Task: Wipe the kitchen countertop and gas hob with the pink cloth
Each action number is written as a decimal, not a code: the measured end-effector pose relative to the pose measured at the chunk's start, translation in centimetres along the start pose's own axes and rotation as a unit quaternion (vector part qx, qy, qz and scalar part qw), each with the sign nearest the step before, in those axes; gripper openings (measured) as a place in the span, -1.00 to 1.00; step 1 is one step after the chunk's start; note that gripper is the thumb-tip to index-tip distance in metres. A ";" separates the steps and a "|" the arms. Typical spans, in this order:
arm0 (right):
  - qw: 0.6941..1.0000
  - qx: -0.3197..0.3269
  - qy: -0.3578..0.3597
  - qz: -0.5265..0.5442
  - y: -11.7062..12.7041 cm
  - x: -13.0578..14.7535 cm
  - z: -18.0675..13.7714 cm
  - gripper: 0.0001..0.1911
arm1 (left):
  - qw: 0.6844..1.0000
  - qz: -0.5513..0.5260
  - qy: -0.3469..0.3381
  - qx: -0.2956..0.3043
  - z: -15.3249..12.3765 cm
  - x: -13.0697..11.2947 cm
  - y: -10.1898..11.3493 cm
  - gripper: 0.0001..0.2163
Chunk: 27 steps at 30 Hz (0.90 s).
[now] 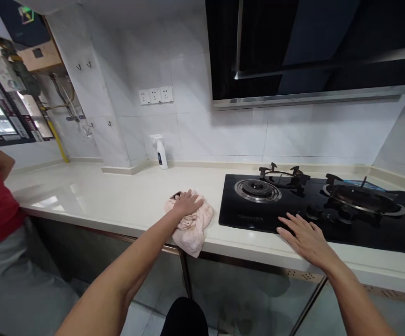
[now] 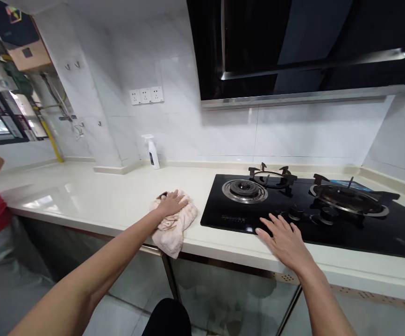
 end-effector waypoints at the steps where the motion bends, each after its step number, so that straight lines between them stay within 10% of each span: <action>1: 1.000 0.000 -0.001 0.000 0.1 0.2 -0.1 -0.26 | 1.000 -0.001 0.012 -0.003 -0.3 0.1 0.1 -0.46; 14: 1.000 0.013 -0.011 -0.001 0.0 0.3 0.0 -0.22 | 0.997 -0.033 -0.060 -0.020 -4.7 -8.7 -0.1 -0.51; 27: 1.000 0.010 -0.010 0.014 0.3 0.1 -0.4 -0.22 | 0.980 -0.101 -0.150 0.083 -9.3 -7.1 0.0 -0.05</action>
Point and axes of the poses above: each hand's wrist, its own z-axis towards the middle knuckle, its own y-axis out of the back of the hand, x = y × z, the point moved 8 cm from there along z, towards the middle knuckle, and after that the axes turned 6 degrees about x, right-handed, at the moved point
